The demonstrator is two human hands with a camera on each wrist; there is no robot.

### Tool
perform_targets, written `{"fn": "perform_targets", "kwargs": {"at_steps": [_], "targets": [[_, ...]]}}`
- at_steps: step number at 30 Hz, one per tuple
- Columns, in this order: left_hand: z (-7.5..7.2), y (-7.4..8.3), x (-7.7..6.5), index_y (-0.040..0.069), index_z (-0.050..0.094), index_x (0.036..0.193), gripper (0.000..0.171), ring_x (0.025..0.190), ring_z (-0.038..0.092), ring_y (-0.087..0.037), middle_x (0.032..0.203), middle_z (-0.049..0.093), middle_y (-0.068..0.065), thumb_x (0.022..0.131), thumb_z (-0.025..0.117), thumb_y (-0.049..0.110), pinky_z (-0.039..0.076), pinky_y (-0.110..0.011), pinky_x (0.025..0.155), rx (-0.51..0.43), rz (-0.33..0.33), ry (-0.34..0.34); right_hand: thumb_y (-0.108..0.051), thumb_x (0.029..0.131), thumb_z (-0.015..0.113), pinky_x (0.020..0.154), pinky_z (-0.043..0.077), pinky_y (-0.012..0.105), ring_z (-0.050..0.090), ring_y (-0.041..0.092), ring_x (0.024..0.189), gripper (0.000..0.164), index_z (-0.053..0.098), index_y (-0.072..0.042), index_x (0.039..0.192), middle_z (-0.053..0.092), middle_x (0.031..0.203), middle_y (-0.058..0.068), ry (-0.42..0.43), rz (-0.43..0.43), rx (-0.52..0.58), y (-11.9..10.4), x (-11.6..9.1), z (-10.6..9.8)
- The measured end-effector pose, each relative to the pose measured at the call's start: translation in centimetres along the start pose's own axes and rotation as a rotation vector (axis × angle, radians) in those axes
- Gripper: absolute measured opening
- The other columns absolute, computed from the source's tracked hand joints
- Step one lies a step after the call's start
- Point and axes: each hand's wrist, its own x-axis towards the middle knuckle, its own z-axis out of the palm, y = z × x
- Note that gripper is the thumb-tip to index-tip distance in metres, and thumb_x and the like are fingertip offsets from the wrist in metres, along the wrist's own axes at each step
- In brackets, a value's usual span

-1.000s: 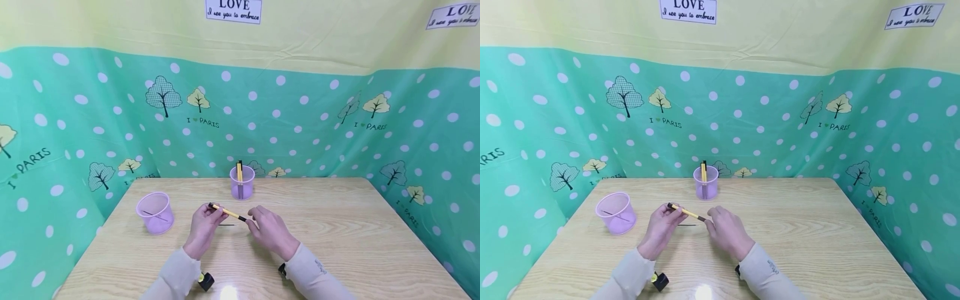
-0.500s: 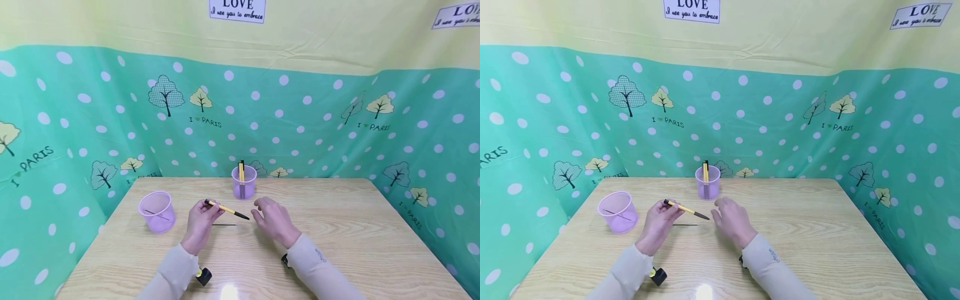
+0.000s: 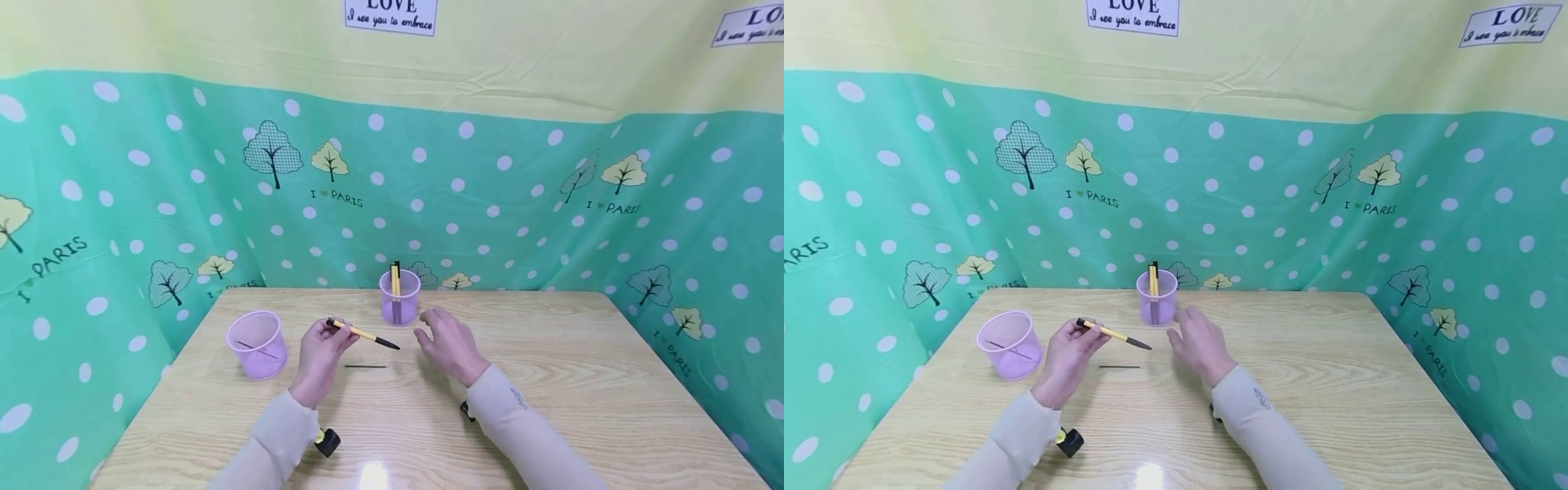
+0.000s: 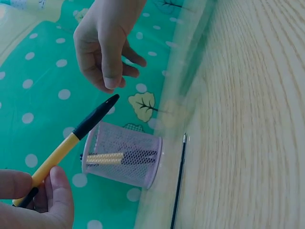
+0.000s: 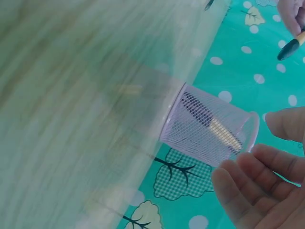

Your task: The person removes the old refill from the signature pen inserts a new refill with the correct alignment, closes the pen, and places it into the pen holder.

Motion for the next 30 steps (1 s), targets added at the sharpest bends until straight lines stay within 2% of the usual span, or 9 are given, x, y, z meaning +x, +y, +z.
{"fn": "perform_targets", "kwargs": {"at_steps": [6, 15, 19, 25, 30], "targets": [[0.2, 0.5, 0.3, -0.005, 0.043, 0.106, 0.023, 0.088, 0.063, -0.017, 0.093, 0.055, -0.011, 0.089, 0.058, -0.008, 0.052, -0.035, 0.088, -0.010, 0.021, 0.014, -0.026, 0.089, 0.066, 0.079, 0.054, 0.038, 0.062, 0.023, 0.096, 0.033, 0.062, -0.004, 0.114, 0.062, 0.110, 0.009, -0.025, 0.065, 0.026, 0.8, 1.0, 0.3], [0.6, 1.2, 0.8, -0.006, 0.041, 0.109, 0.027, 0.085, 0.063, -0.016, 0.095, 0.053, -0.013, 0.089, 0.058, -0.009, 0.052, -0.036, 0.089, -0.002, 0.047, 0.047, -0.029, 0.088, 0.068, 0.083, 0.053, 0.038, 0.061, 0.022, 0.097, 0.039, 0.060, -0.005, 0.118, 0.060, 0.113, 0.008, -0.076, 0.143, 0.072, 2.0, 2.1, 1.2], [0.7, 1.5, 1.1, -0.004, 0.041, 0.109, 0.026, 0.083, 0.063, -0.016, 0.095, 0.053, -0.013, 0.089, 0.058, -0.009, 0.052, -0.035, 0.087, 0.012, 0.071, 0.063, -0.029, 0.086, 0.069, 0.085, 0.052, 0.040, 0.059, 0.025, 0.102, 0.045, 0.057, -0.004, 0.122, 0.058, 0.117, 0.010, -0.083, 0.182, 0.135, 2.1, 2.7, 1.6], [0.6, 1.6, 1.4, -0.008, 0.039, 0.112, 0.032, 0.082, 0.063, -0.016, 0.092, 0.054, -0.012, 0.088, 0.059, -0.010, 0.053, -0.035, 0.086, 0.001, 0.102, 0.072, -0.032, 0.082, 0.074, 0.091, 0.049, 0.043, 0.054, 0.028, 0.110, 0.063, 0.048, -0.003, 0.131, 0.053, 0.126, 0.014, -0.099, 0.274, 0.268, 1.9, 3.6, 2.5], [0.8, 1.9, 1.7, -0.002, 0.043, 0.107, 0.027, 0.083, 0.063, -0.017, 0.093, 0.054, -0.013, 0.087, 0.060, -0.010, 0.053, -0.036, 0.087, -0.006, 0.111, 0.067, -0.027, 0.078, 0.078, 0.093, 0.048, 0.045, 0.053, 0.030, 0.113, 0.074, 0.041, -0.003, 0.137, 0.050, 0.129, 0.015, -0.100, 0.347, 0.352, 2.1, 4.3, 3.2]]}}
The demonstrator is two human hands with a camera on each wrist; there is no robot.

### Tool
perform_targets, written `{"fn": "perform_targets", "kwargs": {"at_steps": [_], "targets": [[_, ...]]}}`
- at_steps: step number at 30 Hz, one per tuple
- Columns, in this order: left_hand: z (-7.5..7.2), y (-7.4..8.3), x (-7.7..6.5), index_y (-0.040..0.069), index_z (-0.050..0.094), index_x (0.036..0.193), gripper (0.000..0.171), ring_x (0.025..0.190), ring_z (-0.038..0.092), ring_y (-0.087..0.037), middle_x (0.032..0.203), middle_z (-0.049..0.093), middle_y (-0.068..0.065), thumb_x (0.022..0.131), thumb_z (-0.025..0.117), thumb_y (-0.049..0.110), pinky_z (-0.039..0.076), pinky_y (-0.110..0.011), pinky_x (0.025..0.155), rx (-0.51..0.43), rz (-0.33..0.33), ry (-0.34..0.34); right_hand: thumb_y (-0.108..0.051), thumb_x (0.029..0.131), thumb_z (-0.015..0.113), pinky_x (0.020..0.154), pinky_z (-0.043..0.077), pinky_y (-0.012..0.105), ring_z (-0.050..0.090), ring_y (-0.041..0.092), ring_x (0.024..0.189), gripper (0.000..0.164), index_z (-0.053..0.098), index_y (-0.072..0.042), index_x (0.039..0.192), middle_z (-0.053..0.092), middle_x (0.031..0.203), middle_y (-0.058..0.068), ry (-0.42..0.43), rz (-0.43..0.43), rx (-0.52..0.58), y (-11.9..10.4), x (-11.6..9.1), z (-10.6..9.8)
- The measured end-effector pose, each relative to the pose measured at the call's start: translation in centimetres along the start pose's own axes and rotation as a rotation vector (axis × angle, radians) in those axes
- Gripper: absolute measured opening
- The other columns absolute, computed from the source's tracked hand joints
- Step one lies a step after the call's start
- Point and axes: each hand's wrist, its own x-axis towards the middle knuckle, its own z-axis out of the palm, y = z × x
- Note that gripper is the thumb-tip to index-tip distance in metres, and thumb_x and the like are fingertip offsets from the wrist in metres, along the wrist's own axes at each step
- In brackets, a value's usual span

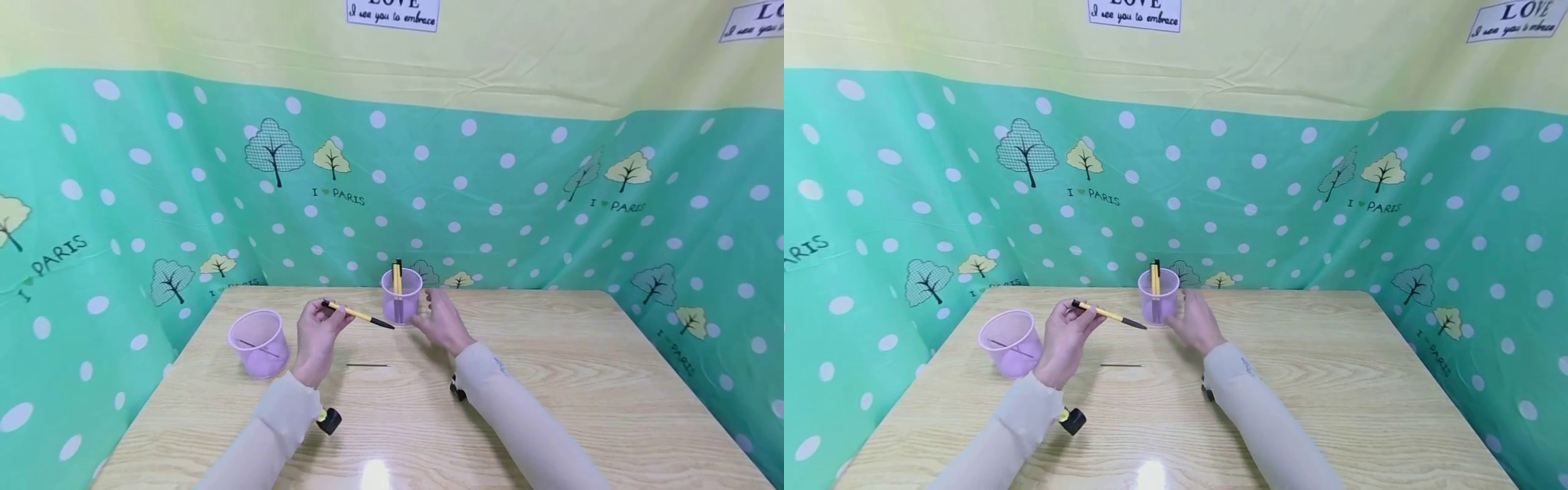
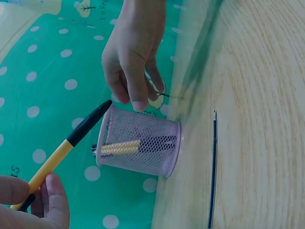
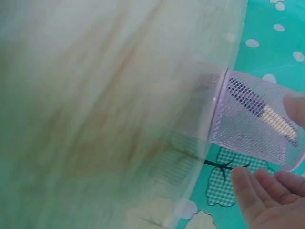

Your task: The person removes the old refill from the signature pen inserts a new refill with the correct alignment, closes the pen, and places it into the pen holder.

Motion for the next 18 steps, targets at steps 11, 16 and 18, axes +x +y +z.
{"fn": "perform_targets", "kwargs": {"at_steps": [11, 16, 18], "targets": [[0.3, 0.6, 0.9, -0.008, 0.042, 0.109, 0.028, 0.085, 0.063, -0.018, 0.092, 0.053, -0.012, 0.087, 0.059, -0.010, 0.053, -0.035, 0.086, 0.024, 0.024, 0.002, -0.025, 0.070, 0.083, 0.099, 0.042, 0.051, 0.047, 0.036, 0.122, 0.086, 0.037, -0.003, 0.140, 0.047, 0.133, 0.017, -0.016, 0.026, 0.155, -0.3, 1.7, 0.8], [0.4, 0.8, 1.1, -0.002, 0.044, 0.105, 0.023, 0.087, 0.064, -0.019, 0.095, 0.054, -0.014, 0.088, 0.058, -0.010, 0.053, -0.034, 0.085, 0.048, 0.027, 0.006, -0.023, 0.069, 0.084, 0.101, 0.040, 0.050, 0.046, 0.034, 0.123, 0.090, 0.034, -0.006, 0.142, 0.048, 0.134, 0.012, -0.047, 0.062, 0.243, 0.0, 2.4, 1.1], [0.5, 0.8, 1.2, -0.001, 0.044, 0.104, 0.023, 0.087, 0.064, -0.020, 0.095, 0.054, -0.015, 0.088, 0.058, -0.010, 0.054, -0.033, 0.085, 0.049, 0.027, 0.007, -0.022, 0.069, 0.084, 0.101, 0.040, 0.049, 0.046, 0.032, 0.122, 0.091, 0.033, -0.007, 0.143, 0.048, 0.133, 0.010, -0.053, 0.073, 0.273, 0.1, 2.7, 1.2]]}}
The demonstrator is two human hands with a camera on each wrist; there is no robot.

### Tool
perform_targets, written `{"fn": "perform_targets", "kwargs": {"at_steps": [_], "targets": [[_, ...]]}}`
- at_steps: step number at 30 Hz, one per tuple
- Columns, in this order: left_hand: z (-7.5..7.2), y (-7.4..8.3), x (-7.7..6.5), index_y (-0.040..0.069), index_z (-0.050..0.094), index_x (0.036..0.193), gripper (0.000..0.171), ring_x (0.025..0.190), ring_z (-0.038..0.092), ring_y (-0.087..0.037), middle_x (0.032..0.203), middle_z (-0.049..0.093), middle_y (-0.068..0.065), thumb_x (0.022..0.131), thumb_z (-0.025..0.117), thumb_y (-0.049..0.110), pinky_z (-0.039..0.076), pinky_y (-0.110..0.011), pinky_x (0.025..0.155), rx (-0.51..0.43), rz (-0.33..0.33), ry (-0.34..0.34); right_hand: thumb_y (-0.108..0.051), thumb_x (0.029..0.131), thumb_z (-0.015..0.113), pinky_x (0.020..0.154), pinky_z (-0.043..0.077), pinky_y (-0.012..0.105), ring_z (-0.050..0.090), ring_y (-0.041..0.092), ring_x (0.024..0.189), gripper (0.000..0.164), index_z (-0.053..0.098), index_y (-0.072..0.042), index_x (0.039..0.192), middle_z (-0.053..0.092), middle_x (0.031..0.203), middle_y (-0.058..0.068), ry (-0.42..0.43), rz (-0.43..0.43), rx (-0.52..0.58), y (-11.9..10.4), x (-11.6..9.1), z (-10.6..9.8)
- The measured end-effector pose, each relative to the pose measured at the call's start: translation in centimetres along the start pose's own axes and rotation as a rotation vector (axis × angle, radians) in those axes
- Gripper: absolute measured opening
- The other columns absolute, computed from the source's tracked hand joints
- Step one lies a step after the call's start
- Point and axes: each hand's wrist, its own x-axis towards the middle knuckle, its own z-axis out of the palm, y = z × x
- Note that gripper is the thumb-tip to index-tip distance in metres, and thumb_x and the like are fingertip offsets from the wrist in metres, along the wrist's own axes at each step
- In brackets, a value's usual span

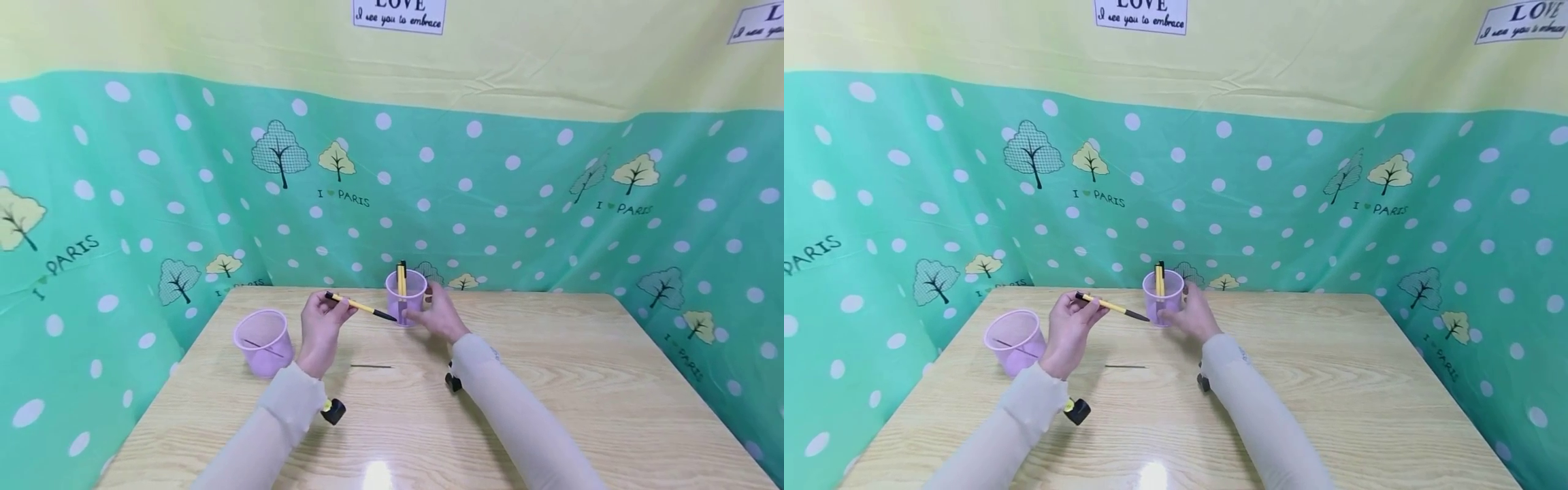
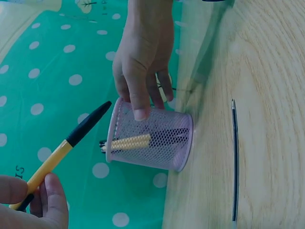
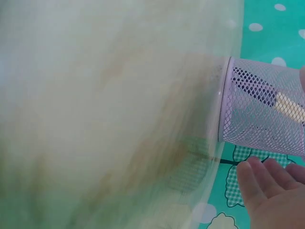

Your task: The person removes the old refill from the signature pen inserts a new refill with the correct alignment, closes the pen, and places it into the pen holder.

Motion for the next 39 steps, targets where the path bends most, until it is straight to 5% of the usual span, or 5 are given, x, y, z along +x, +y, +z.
{"fn": "perform_targets", "kwargs": {"at_steps": [10, 17, 39], "targets": [[0.6, 0.7, 0.9, -0.010, 0.042, 0.111, 0.028, 0.096, 0.063, -0.029, 0.098, 0.053, -0.017, 0.088, 0.058, -0.010, 0.054, -0.033, 0.084, 0.018, 0.016, 0.002, -0.023, 0.066, 0.086, 0.104, 0.037, 0.049, 0.047, 0.027, 0.122, 0.091, 0.035, -0.013, 0.141, 0.049, 0.132, 0.005, -0.023, 0.027, 0.055, 0.3, 0.9, 0.4], [1.0, 1.1, 1.7, -0.004, 0.045, 0.108, 0.024, 0.089, 0.063, -0.021, 0.099, 0.053, -0.016, 0.088, 0.058, -0.008, 0.053, -0.029, 0.084, 0.040, 0.006, 0.016, -0.014, 0.068, 0.085, 0.104, 0.036, 0.049, 0.046, 0.026, 0.122, 0.089, 0.035, -0.015, 0.142, 0.048, 0.134, 0.005, -0.038, 0.020, 0.101, 0.6, 1.0, 0.8], [1.4, 1.8, 3.4, -0.001, 0.045, 0.109, 0.023, 0.094, 0.062, -0.025, 0.102, 0.053, -0.017, 0.090, 0.058, -0.005, 0.053, -0.028, 0.084, 0.042, 0.017, 0.016, -0.015, 0.069, 0.083, 0.104, 0.037, 0.049, 0.047, 0.031, 0.123, 0.088, 0.034, -0.015, 0.142, 0.048, 0.136, 0.008, -0.050, 0.059, 0.163, 0.6, 1.3, 1.0]]}}
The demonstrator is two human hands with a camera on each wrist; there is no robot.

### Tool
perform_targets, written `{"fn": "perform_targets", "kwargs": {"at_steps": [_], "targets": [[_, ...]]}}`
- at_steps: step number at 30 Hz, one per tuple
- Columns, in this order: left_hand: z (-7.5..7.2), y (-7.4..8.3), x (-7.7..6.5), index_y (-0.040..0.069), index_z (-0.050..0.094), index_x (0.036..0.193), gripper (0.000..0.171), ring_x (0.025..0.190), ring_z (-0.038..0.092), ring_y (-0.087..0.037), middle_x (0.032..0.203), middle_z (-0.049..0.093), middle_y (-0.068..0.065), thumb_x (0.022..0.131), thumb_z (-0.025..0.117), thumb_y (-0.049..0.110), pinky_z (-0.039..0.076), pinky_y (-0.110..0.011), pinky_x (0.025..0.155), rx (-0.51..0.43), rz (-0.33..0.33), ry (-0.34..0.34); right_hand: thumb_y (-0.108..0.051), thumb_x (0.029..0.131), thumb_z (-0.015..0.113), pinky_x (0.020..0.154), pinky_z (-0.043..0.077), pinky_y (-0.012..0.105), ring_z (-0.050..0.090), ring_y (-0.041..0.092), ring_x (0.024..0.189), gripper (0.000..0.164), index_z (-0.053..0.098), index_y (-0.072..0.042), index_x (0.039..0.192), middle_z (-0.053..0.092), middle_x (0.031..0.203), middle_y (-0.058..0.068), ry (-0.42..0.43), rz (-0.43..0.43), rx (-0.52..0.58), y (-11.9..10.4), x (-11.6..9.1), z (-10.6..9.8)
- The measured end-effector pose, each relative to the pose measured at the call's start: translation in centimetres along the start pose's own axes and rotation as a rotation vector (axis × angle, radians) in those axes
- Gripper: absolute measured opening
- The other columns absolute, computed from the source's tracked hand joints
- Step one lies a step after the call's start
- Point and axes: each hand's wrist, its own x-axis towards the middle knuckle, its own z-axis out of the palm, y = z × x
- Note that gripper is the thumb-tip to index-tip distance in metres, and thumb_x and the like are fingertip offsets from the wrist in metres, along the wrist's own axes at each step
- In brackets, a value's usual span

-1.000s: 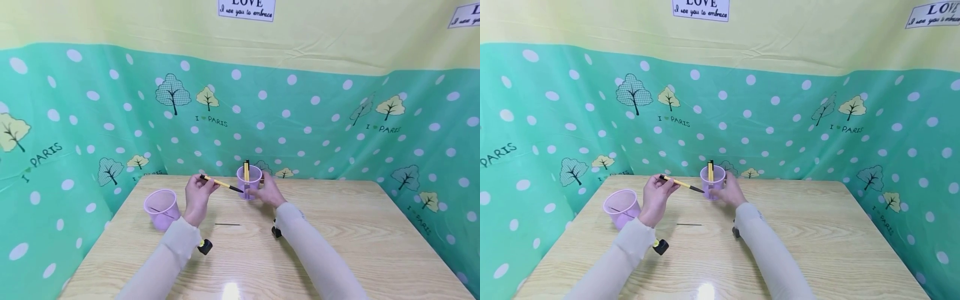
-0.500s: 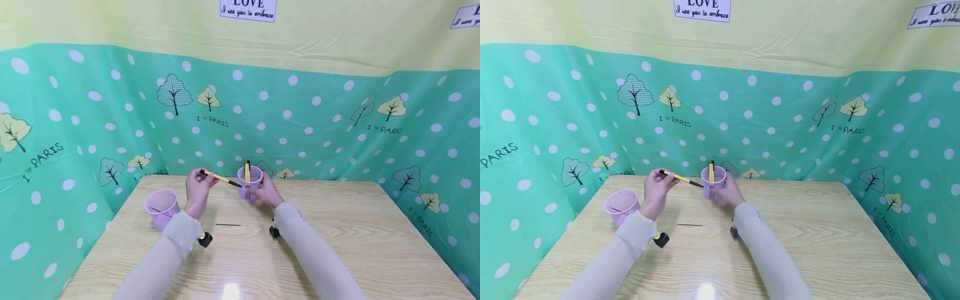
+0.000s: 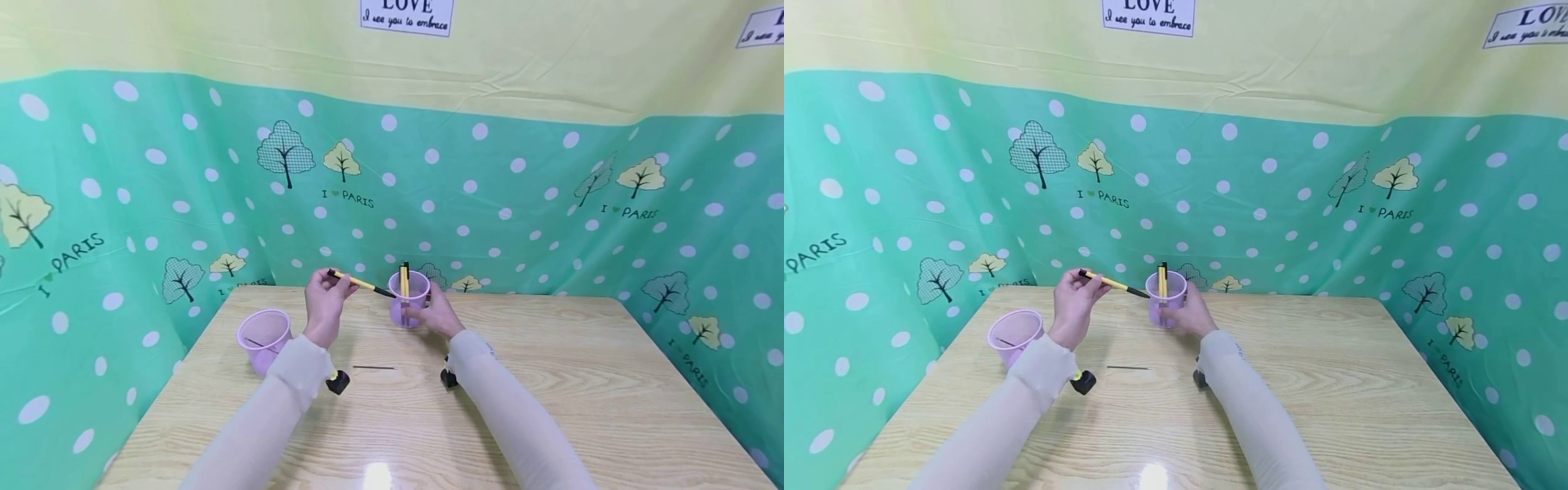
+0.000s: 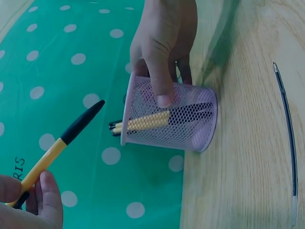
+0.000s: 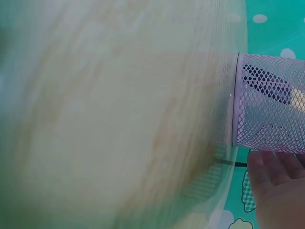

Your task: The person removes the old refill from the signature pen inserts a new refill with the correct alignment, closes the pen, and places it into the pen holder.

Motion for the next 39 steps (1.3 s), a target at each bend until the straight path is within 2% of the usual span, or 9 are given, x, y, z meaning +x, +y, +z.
{"fn": "perform_targets", "kwargs": {"at_steps": [10, 12, 22, 28, 34, 39], "targets": [[0.7, 0.1, 0.5, -0.005, 0.044, 0.113, 0.022, 0.094, 0.062, -0.026, 0.102, 0.052, -0.018, 0.094, 0.054, -0.001, 0.053, -0.030, 0.085, 0.010, -0.005, 0.009, -0.014, 0.070, 0.082, 0.105, 0.035, 0.052, 0.046, 0.032, 0.124, 0.086, 0.035, -0.014, 0.142, 0.047, 0.136, 0.010, -0.006, 0.006, -0.004, 0.1, 0.0, -0.1], [0.9, 0.0, 0.7, -0.003, 0.045, 0.111, 0.018, 0.095, 0.062, -0.027, 0.103, 0.052, -0.018, 0.095, 0.053, 0.001, 0.053, -0.030, 0.086, 0.020, -0.004, 0.010, -0.015, 0.071, 0.082, 0.105, 0.034, 0.052, 0.046, 0.032, 0.124, 0.086, 0.035, -0.014, 0.142, 0.048, 0.136, 0.009, -0.009, -0.002, -0.008, 0.1, 0.0, -0.1], [1.8, -0.8, 1.6, -0.004, 0.045, 0.109, 0.015, 0.095, 0.064, -0.029, 0.102, 0.054, -0.018, 0.097, 0.050, 0.002, 0.054, -0.030, 0.084, 0.056, 0.045, 0.022, -0.015, 0.070, 0.083, 0.105, 0.034, 0.051, 0.047, 0.029, 0.123, 0.085, 0.036, -0.016, 0.141, 0.049, 0.134, 0.007, 0.001, -0.012, -0.011, 0.0, -0.1, -0.1], [2.4, -1.5, 1.9, -0.008, 0.045, 0.112, 0.020, 0.094, 0.063, -0.029, 0.107, 0.055, -0.026, 0.095, 0.052, 0.000, 0.054, -0.030, 0.082, 0.070, 0.066, 0.025, -0.015, 0.071, 0.083, 0.105, 0.034, 0.051, 0.046, 0.030, 0.124, 0.086, 0.035, -0.015, 0.142, 0.048, 0.135, 0.007, 0.001, -0.001, -0.013, 0.0, -0.1, -0.2], [2.9, -1.9, 2.2, -0.005, 0.047, 0.110, 0.019, 0.089, 0.063, -0.027, 0.101, 0.056, -0.020, 0.093, 0.055, 0.001, 0.055, -0.027, 0.078, 0.139, 0.092, 0.024, -0.016, 0.070, 0.083, 0.104, 0.036, 0.050, 0.047, 0.030, 0.123, 0.086, 0.035, -0.014, 0.142, 0.049, 0.135, 0.009, -0.004, -0.022, -0.021, 0.0, 0.0, -0.2], [3.2, -2.4, 2.4, -0.006, 0.047, 0.112, 0.023, 0.090, 0.063, -0.028, 0.101, 0.057, -0.019, 0.092, 0.055, -0.002, 0.055, -0.026, 0.077, 0.174, 0.080, 0.005, -0.015, 0.070, 0.083, 0.104, 0.037, 0.047, 0.048, 0.028, 0.121, 0.086, 0.035, -0.013, 0.142, 0.050, 0.134, 0.008, -0.006, -0.039, -0.029, 0.0, 0.1, -0.2]]}}
